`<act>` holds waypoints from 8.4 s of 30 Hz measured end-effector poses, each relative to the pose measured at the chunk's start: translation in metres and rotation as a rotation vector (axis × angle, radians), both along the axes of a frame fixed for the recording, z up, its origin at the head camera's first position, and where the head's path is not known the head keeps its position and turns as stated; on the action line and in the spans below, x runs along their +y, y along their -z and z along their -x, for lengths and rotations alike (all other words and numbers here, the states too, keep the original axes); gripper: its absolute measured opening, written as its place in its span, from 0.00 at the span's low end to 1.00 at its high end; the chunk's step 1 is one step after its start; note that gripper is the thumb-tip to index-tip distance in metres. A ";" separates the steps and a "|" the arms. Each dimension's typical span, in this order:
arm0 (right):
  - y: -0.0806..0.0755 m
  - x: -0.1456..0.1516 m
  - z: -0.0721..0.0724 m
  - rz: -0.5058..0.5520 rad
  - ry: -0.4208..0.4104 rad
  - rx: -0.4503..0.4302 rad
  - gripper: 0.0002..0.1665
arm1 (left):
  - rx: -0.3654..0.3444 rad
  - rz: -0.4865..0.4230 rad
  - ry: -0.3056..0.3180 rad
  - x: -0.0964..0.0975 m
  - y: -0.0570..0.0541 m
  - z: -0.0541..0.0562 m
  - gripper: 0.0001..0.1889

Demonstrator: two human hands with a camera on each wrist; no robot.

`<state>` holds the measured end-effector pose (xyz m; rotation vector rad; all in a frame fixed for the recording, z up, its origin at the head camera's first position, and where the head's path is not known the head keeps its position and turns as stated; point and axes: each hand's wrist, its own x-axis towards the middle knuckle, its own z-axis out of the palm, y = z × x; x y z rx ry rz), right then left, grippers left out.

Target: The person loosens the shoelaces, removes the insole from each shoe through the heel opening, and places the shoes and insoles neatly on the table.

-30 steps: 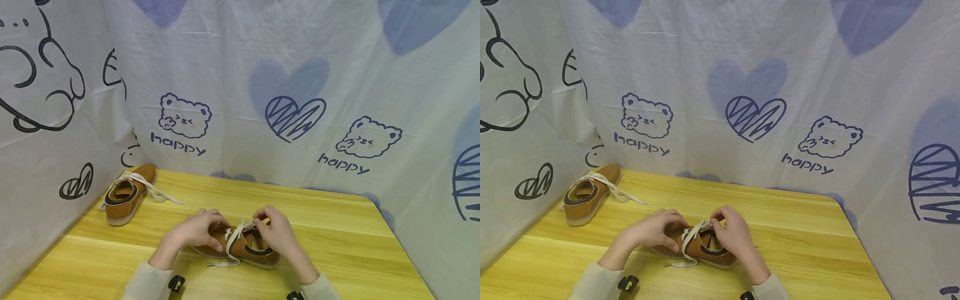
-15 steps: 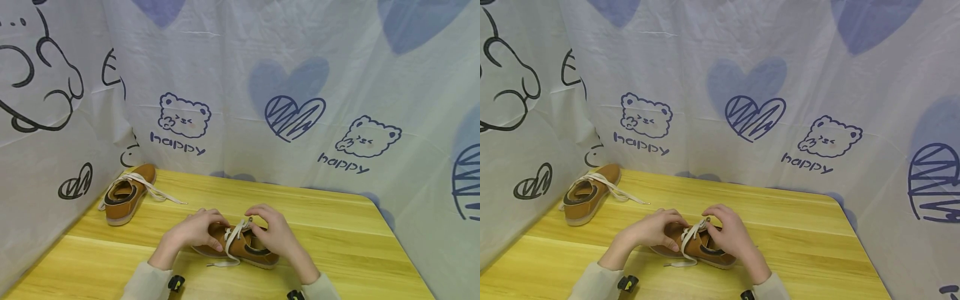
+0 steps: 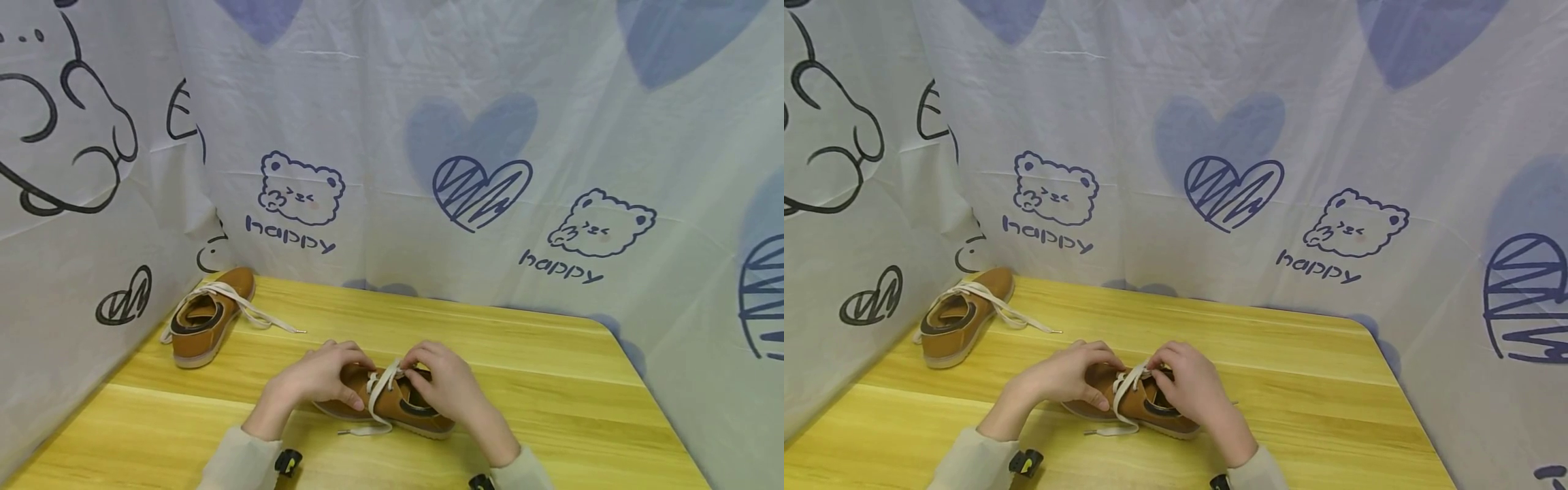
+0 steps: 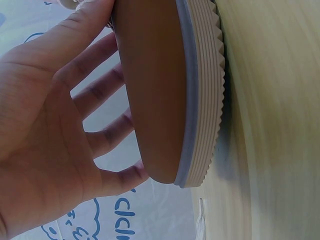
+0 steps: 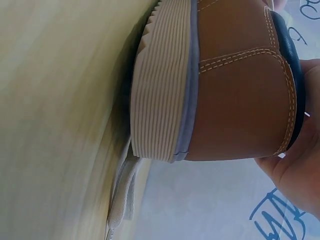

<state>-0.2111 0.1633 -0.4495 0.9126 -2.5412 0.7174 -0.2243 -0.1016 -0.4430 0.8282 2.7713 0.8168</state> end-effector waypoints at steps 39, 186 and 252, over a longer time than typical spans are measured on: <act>-0.004 0.004 0.003 0.080 -0.100 -0.025 0.08 | 0.006 0.012 -0.003 0.000 0.000 0.000 0.31; -0.013 0.039 0.011 -0.080 0.080 -0.165 0.07 | 0.004 0.000 -0.004 0.000 0.001 -0.001 0.31; -0.012 0.041 0.012 -0.071 0.073 -0.168 0.07 | -0.001 -0.008 0.004 0.001 0.000 -0.001 0.31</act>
